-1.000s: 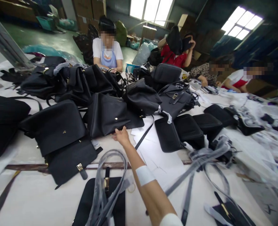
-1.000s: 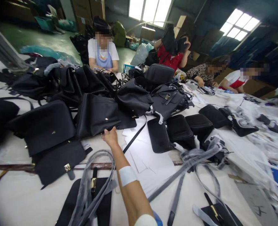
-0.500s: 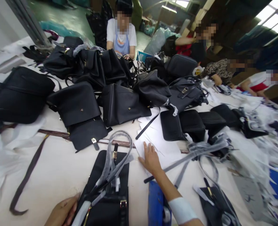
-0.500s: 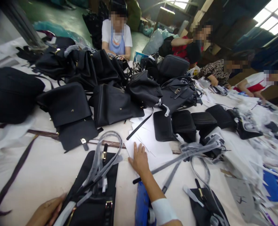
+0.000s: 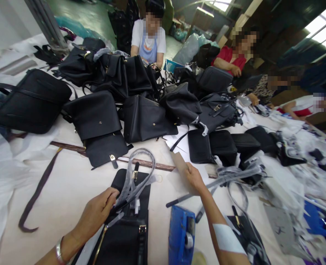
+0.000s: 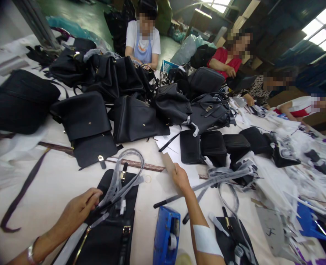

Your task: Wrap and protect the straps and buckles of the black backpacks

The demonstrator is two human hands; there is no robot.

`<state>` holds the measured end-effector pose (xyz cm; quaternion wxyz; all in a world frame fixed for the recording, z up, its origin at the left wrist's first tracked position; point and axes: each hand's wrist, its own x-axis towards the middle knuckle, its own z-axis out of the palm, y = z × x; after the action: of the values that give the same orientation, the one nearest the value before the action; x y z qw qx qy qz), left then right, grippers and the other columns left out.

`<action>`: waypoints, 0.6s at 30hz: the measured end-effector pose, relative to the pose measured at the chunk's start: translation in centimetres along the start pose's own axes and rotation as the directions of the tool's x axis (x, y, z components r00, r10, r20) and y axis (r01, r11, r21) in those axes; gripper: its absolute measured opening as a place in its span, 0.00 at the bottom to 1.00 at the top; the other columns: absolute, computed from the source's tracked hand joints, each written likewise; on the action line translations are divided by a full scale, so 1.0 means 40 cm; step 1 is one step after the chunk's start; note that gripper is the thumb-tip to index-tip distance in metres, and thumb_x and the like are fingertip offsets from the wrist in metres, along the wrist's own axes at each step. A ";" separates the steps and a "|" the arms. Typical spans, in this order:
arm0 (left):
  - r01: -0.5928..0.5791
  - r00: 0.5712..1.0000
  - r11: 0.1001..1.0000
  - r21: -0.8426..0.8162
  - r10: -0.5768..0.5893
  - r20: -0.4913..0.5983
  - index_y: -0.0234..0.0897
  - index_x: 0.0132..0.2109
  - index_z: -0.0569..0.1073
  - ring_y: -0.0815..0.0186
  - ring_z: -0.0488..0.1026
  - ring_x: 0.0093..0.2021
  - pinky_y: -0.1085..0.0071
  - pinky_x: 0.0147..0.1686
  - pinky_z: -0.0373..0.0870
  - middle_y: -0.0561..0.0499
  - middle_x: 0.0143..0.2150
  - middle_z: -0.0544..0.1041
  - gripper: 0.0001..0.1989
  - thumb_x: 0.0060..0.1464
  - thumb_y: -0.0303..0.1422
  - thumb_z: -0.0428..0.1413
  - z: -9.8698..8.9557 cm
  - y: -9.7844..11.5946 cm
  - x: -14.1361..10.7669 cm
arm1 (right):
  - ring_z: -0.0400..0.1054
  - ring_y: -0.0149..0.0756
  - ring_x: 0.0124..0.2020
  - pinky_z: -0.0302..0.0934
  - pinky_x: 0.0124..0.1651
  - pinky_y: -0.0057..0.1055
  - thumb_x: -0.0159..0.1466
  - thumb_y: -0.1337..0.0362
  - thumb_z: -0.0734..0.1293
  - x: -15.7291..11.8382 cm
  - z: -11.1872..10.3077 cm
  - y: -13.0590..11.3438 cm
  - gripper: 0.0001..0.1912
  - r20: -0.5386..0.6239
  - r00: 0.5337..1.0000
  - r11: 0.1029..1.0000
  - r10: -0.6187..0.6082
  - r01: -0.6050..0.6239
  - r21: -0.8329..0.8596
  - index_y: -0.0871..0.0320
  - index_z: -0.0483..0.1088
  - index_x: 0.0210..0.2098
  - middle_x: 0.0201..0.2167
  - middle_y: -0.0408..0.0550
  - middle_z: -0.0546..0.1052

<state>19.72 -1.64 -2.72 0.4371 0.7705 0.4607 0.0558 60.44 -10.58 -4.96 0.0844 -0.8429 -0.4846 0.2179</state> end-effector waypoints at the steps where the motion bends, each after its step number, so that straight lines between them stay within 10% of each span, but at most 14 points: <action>1: -0.060 0.998 0.998 -0.001 0.060 0.011 0.43 0.42 0.68 0.65 0.73 0.33 0.72 0.35 0.66 0.55 0.32 0.75 0.12 0.63 0.40 0.42 0.023 0.027 0.010 | 0.69 0.39 0.39 0.58 0.40 0.28 0.62 0.67 0.53 0.000 -0.001 0.005 0.19 -0.005 1.000 1.000 -0.001 0.001 0.015 0.58 0.63 0.50 0.39 0.50 0.76; 6: -0.308 0.947 0.951 -0.002 0.307 0.090 0.39 0.51 0.66 0.61 0.72 0.49 0.68 0.50 0.66 0.46 0.48 0.74 0.14 0.63 0.33 0.42 0.202 0.179 0.124 | 0.68 0.39 0.38 0.57 0.39 0.28 0.61 0.67 0.54 -0.001 0.000 0.015 0.18 -0.023 0.999 0.990 -0.029 0.032 0.141 0.56 0.65 0.49 0.36 0.46 0.76; 12: -0.146 0.985 0.952 0.269 0.113 0.134 0.29 0.56 0.62 0.50 0.74 0.45 0.61 0.40 0.71 0.34 0.53 0.67 0.29 0.53 0.42 0.57 0.434 0.306 0.342 | 0.68 0.39 0.39 0.58 0.41 0.30 0.62 0.65 0.55 0.003 0.003 0.041 0.17 -0.029 1.000 0.962 -0.004 0.012 0.274 0.55 0.66 0.48 0.38 0.45 0.75; 18: -0.114 0.974 0.971 0.210 0.068 0.215 0.33 0.52 0.65 0.54 0.75 0.45 0.62 0.44 0.69 0.38 0.47 0.73 0.17 0.55 0.29 0.54 0.508 0.326 0.418 | 0.69 0.38 0.36 0.59 0.42 0.30 0.63 0.63 0.55 -0.003 0.047 0.040 0.17 -0.006 0.999 0.946 -0.041 0.041 0.322 0.54 0.66 0.49 0.37 0.45 0.77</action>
<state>47.80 -4.14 -11.00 0.3909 0.8364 0.3801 -0.0561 60.80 -11.63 -7.19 0.2254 -0.8074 -0.4600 0.2928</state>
